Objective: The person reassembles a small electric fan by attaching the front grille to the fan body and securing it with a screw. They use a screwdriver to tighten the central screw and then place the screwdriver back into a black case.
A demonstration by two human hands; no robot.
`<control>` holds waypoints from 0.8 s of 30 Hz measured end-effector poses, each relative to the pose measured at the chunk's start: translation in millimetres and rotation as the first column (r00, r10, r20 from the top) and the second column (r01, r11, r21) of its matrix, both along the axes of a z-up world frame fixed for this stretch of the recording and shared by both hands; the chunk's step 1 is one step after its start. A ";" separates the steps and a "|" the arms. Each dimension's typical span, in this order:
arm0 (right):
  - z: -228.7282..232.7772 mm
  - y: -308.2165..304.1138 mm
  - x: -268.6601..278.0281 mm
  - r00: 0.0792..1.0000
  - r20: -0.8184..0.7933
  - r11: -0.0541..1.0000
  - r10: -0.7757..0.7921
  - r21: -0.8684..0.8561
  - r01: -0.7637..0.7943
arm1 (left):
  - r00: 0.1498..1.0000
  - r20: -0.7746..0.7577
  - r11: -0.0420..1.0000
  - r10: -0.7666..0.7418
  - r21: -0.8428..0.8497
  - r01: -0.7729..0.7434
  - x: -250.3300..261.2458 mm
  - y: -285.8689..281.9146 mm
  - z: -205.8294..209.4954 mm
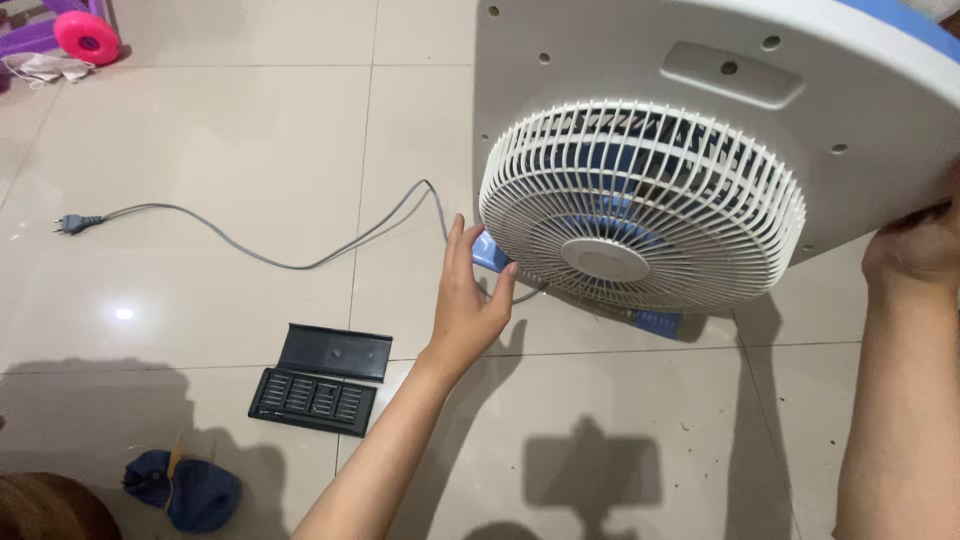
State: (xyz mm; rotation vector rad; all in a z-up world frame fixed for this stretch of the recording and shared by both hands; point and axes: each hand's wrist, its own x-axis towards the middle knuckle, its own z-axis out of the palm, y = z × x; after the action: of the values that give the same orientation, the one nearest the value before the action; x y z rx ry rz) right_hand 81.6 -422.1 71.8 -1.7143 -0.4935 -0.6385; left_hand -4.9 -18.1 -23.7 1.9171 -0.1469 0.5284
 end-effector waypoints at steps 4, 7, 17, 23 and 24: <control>-2.7 1.7 6.2 1.000 0.015 1.000 0.004 0.004 -0.004 | 0.999 0.013 0.999 -0.030 0.020 0.030 2.9 -8.6 -6.3; -3.3 4.1 6.6 1.000 0.025 1.000 -0.008 -0.002 0.008 | 0.993 -0.007 0.992 -0.117 0.050 0.117 5.5 -18.7 1.0; -9.7 14.9 -10.6 0.988 0.091 0.992 -0.124 -0.025 0.127 | 0.951 -0.119 0.958 -0.286 -0.021 0.285 49.8 -38.3 -2.8; -10.6 23.0 -41.6 0.925 0.155 0.909 -0.346 -0.189 0.372 | 0.954 -0.163 0.965 -0.252 -0.119 0.235 100.1 -23.3 -8.9; -11.8 23.2 -48.3 0.923 0.161 0.905 -0.350 -0.197 0.378 | 0.961 -0.166 0.971 -0.223 -0.128 0.203 99.5 -25.2 -6.8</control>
State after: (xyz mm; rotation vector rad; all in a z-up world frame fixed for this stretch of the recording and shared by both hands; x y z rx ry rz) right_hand 33.3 -398.9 60.0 -2.0136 -0.3384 -0.9929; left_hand 94.6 -43.3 -30.6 1.8042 -0.2008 0.2130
